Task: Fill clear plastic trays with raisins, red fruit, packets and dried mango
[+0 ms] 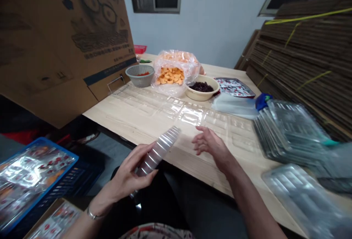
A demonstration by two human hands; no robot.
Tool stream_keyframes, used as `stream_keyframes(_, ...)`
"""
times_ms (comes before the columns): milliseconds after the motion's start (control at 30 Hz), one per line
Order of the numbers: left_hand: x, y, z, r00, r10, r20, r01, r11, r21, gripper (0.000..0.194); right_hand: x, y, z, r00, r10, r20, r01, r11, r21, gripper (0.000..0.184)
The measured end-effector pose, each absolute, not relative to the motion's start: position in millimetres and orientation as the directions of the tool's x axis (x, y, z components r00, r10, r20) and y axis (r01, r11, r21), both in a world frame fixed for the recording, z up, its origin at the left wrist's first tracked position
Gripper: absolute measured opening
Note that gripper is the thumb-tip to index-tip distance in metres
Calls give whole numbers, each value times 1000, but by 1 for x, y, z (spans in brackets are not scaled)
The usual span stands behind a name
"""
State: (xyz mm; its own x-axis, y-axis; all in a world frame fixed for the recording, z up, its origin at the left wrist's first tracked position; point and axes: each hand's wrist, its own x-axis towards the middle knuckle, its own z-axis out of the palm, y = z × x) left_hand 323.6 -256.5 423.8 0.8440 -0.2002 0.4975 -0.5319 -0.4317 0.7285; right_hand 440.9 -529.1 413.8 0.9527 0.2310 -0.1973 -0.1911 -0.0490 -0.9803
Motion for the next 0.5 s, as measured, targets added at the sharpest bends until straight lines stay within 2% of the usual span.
stream_keyframes(67,328,-254,432,691,-465,554,-723,-463,513,72,428,-511,429,889,376,-262,-313,80,-946,76)
stream_keyframes(133,332,-251,437,554,-679,482,-832,-436,342,70,421,-503,433,813,507,-286,-403,136,-905,73)
stream_keyframes(167,333,-249,438,520,-738,430,-854,-435,287,69,418,-502,432,789,547,-281,-428,161,-889,67)
stream_keyframes(233,336,-246,434,533,-750,391,-846,-484,225,68,413,-502,426,804,543,-243,-429,247,-869,52)
stream_keyframes(267,337,-245,431,566,-718,405,-822,-529,211,68,410,-502,422,827,515,-224,-418,297,-859,52)
stream_keyframes(367,340,-244,419,624,-618,478,-762,-617,198,66,400,-500,411,892,408,-195,-365,397,-842,67)
stream_keyframes(433,342,-246,411,609,-629,484,-773,-606,186,65,394,-495,404,922,348,-170,-302,371,-878,73)
stream_keyframes(500,343,-252,403,590,-659,467,-791,-587,172,63,392,-490,396,951,284,-119,-212,323,-922,65)
